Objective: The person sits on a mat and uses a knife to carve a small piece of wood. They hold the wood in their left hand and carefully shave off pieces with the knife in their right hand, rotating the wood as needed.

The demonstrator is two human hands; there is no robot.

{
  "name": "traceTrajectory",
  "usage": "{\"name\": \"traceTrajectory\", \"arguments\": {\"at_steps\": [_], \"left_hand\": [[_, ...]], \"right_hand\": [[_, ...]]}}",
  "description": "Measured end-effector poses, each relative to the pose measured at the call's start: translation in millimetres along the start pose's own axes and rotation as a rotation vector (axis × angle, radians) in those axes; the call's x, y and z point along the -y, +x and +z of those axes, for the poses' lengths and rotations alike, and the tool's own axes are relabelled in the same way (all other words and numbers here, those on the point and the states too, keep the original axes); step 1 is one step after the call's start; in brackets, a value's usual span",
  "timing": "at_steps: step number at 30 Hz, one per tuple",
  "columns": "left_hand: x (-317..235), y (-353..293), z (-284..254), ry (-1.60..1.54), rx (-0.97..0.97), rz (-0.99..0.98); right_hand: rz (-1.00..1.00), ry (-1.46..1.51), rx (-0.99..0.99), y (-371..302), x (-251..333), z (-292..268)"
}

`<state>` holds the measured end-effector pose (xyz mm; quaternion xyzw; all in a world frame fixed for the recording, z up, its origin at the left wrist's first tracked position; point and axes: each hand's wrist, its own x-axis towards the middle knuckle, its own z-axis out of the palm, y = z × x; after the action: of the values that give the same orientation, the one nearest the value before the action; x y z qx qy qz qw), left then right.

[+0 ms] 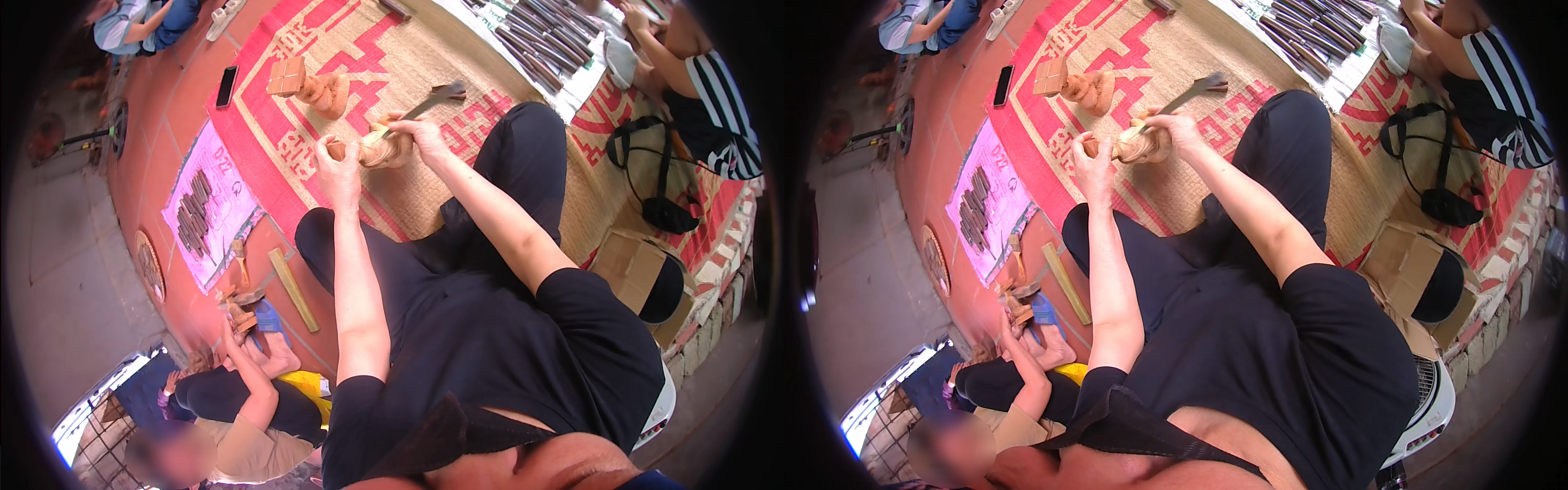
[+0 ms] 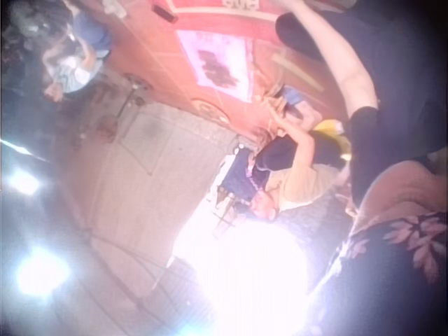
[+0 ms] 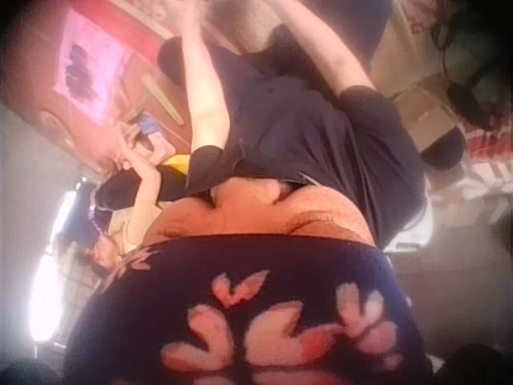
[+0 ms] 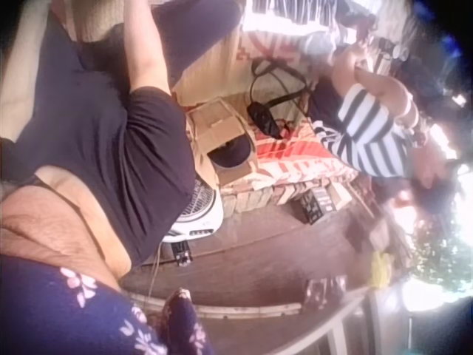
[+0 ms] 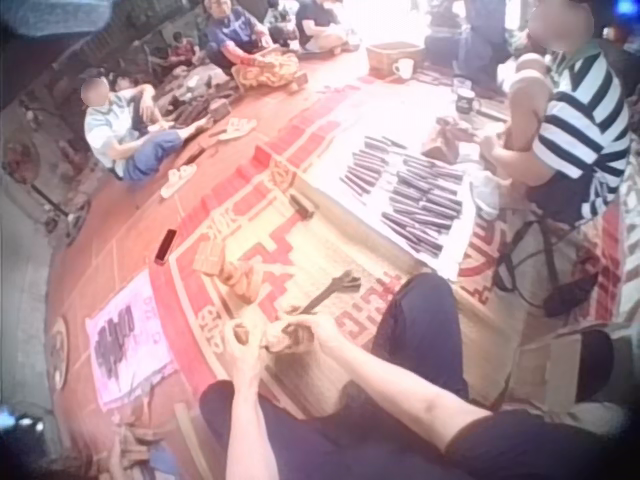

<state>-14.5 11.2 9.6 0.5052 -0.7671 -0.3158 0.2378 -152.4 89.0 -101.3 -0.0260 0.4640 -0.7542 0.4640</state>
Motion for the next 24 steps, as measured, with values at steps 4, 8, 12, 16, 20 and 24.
{"name": "traceTrajectory", "arguments": {"at_steps": [4,8,12,16,20,24], "left_hand": [[1,-5,0,0.007,-0.017,0.039],[-6,-5,2,0.022,-0.025,0.027],[-7,-7,3,0.044,-0.024,0.058],[2,-6,3,0.01,-0.043,0.065],[12,1,0,-0.062,-0.001,-0.072],[9,-9,-2,-0.035,-0.049,0.034]], "right_hand": [[0.093,0.065,-0.037,-2,11,-7],[0.021,0.003,0.092,-12,9,5],[0.136,0.095,-0.161,0,14,-6],[0.044,0.057,0.049,-5,11,-7],[0.018,0.054,0.073,-16,7,16],[0.096,0.051,-0.119,-1,12,-8]]}}
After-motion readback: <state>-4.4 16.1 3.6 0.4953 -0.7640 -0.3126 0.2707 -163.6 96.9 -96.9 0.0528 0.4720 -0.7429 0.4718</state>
